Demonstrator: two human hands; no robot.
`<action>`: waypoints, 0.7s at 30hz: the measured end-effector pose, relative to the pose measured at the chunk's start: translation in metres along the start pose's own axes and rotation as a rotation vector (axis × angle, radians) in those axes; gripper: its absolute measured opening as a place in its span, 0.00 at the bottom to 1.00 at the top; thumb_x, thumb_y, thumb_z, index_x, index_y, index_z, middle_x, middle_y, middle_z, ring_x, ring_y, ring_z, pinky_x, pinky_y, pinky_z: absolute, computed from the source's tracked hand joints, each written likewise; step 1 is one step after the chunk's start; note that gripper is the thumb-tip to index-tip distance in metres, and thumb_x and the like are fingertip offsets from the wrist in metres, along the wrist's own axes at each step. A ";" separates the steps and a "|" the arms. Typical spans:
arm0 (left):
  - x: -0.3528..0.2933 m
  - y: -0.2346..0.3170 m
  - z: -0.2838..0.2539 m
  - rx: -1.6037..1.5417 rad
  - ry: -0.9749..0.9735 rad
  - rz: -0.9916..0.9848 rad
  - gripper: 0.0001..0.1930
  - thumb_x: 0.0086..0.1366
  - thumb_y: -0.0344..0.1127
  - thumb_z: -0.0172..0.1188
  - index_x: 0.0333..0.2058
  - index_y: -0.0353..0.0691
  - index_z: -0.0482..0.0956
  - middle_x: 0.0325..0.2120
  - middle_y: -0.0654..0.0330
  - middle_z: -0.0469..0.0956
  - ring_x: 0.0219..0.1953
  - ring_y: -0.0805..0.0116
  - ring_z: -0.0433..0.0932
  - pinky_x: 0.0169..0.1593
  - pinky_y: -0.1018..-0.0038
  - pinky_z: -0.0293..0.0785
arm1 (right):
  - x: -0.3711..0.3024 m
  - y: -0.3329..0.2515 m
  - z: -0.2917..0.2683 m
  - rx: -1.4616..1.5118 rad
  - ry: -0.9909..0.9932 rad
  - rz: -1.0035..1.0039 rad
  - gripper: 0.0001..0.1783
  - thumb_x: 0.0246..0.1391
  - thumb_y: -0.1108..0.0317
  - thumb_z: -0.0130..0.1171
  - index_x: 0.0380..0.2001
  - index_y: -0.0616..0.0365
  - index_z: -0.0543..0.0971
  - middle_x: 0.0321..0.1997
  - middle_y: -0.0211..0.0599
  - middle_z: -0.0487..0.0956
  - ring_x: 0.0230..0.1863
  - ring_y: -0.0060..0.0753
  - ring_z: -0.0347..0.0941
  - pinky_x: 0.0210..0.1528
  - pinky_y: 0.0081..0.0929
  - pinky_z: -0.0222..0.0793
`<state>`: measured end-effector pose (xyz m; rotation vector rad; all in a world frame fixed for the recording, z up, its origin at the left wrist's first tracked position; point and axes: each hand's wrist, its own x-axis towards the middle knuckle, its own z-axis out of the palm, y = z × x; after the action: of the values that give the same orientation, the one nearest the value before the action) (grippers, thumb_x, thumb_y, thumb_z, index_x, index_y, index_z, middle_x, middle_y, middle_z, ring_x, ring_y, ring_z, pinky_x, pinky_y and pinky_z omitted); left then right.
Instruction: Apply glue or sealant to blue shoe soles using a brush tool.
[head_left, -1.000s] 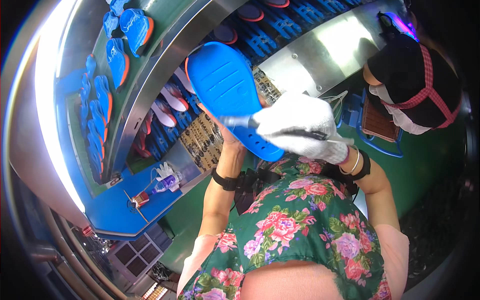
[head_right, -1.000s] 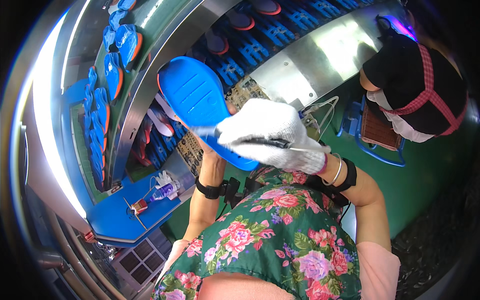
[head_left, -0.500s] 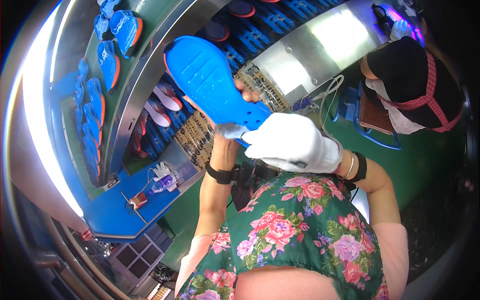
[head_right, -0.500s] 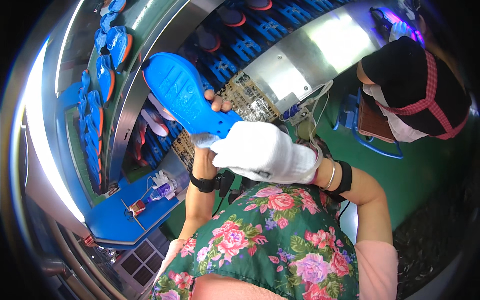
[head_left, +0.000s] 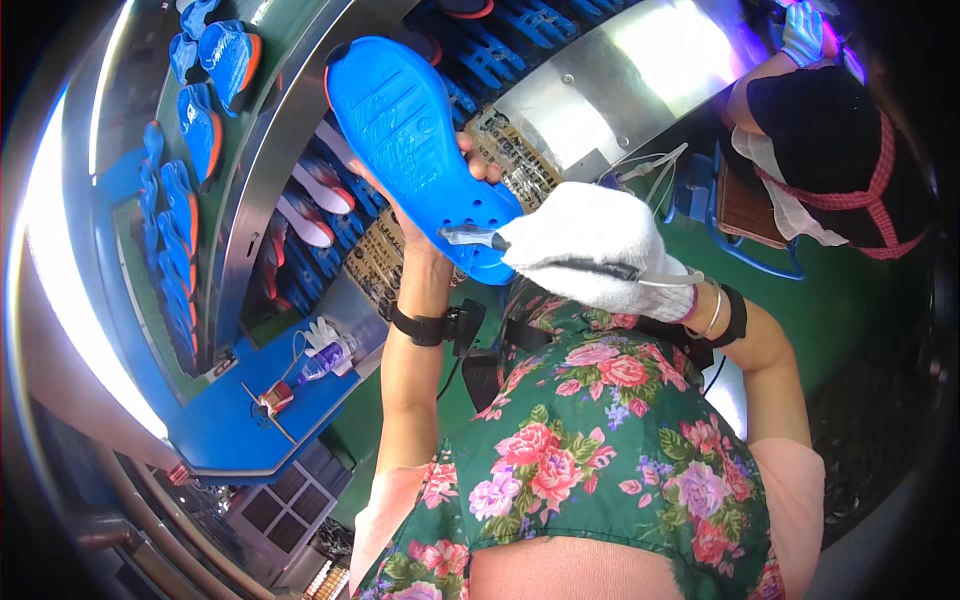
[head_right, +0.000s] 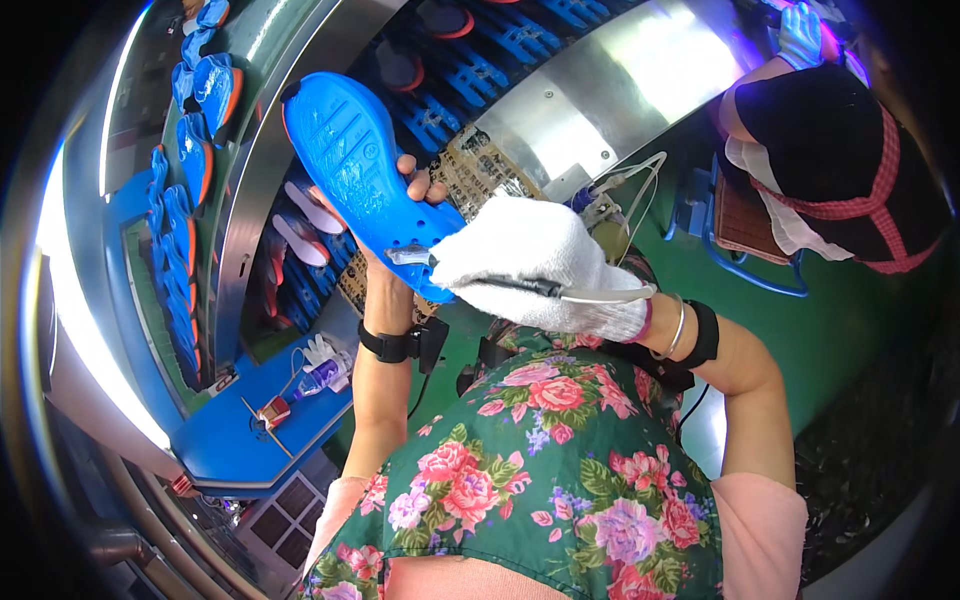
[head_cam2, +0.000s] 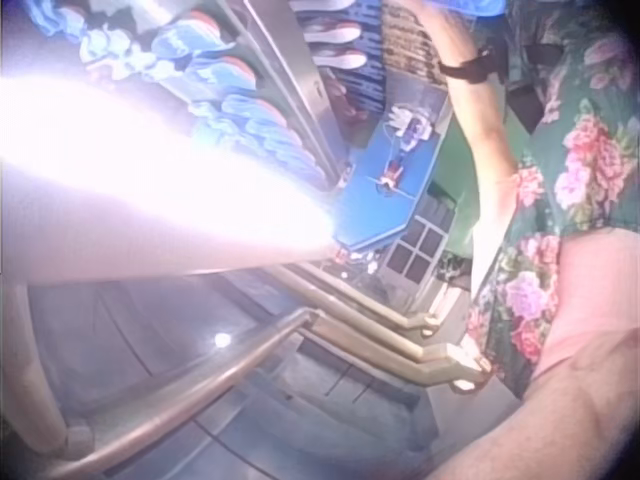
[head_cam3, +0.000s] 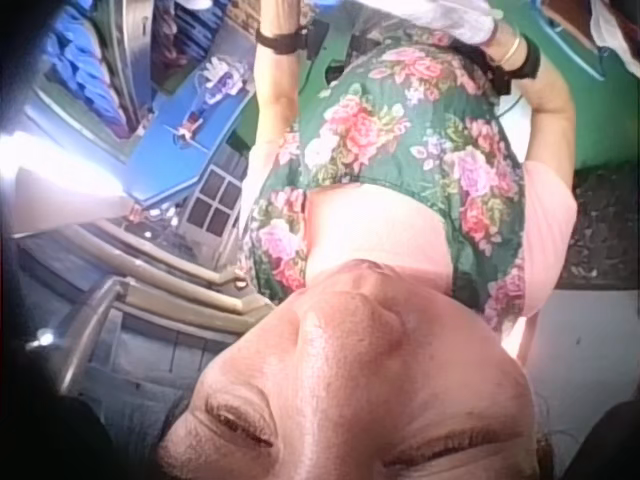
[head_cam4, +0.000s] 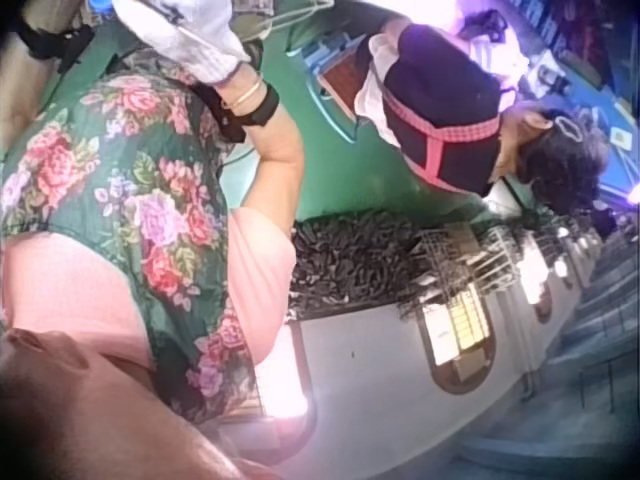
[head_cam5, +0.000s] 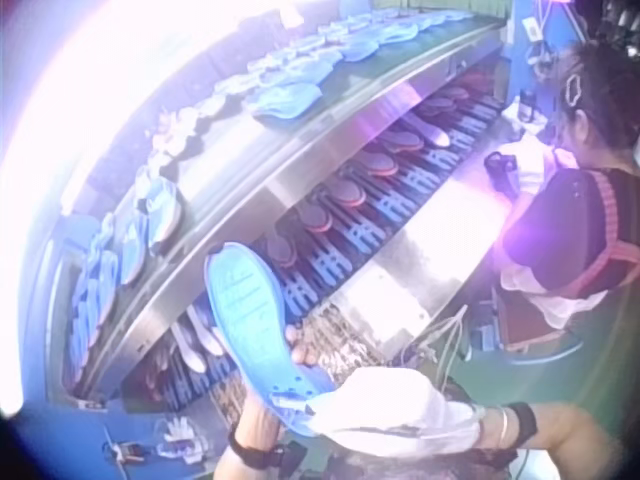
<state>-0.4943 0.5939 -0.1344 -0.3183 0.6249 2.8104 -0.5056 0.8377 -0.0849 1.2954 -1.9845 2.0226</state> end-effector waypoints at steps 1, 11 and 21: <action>0.003 0.001 0.002 -0.003 -0.001 -0.002 0.62 0.49 0.93 0.39 0.57 0.35 0.71 0.40 0.50 0.79 0.35 0.53 0.80 0.46 0.53 0.77 | -0.001 0.001 0.000 -0.080 -0.006 -0.051 0.16 0.46 0.74 0.73 0.42 0.53 0.88 0.43 0.38 0.87 0.38 0.37 0.82 0.39 0.31 0.79; 0.013 0.009 0.001 0.076 -0.124 -0.328 0.65 0.50 0.91 0.41 0.69 0.36 0.60 0.48 0.37 0.79 0.38 0.40 0.84 0.40 0.51 0.84 | -0.013 0.011 0.005 0.022 -0.093 -0.080 0.13 0.49 0.72 0.71 0.41 0.52 0.87 0.40 0.33 0.86 0.38 0.37 0.82 0.41 0.37 0.78; 0.021 0.022 -0.015 0.184 -0.064 -0.457 0.62 0.55 0.88 0.36 0.70 0.35 0.60 0.55 0.37 0.77 0.46 0.42 0.84 0.47 0.48 0.85 | 0.000 0.026 -0.008 0.154 -0.238 0.018 0.09 0.49 0.74 0.71 0.36 0.53 0.88 0.40 0.34 0.88 0.40 0.38 0.83 0.43 0.34 0.78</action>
<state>-0.5176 0.5721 -0.1445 -0.2914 0.6897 2.3012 -0.5236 0.8392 -0.1045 1.6256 -1.9682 2.1580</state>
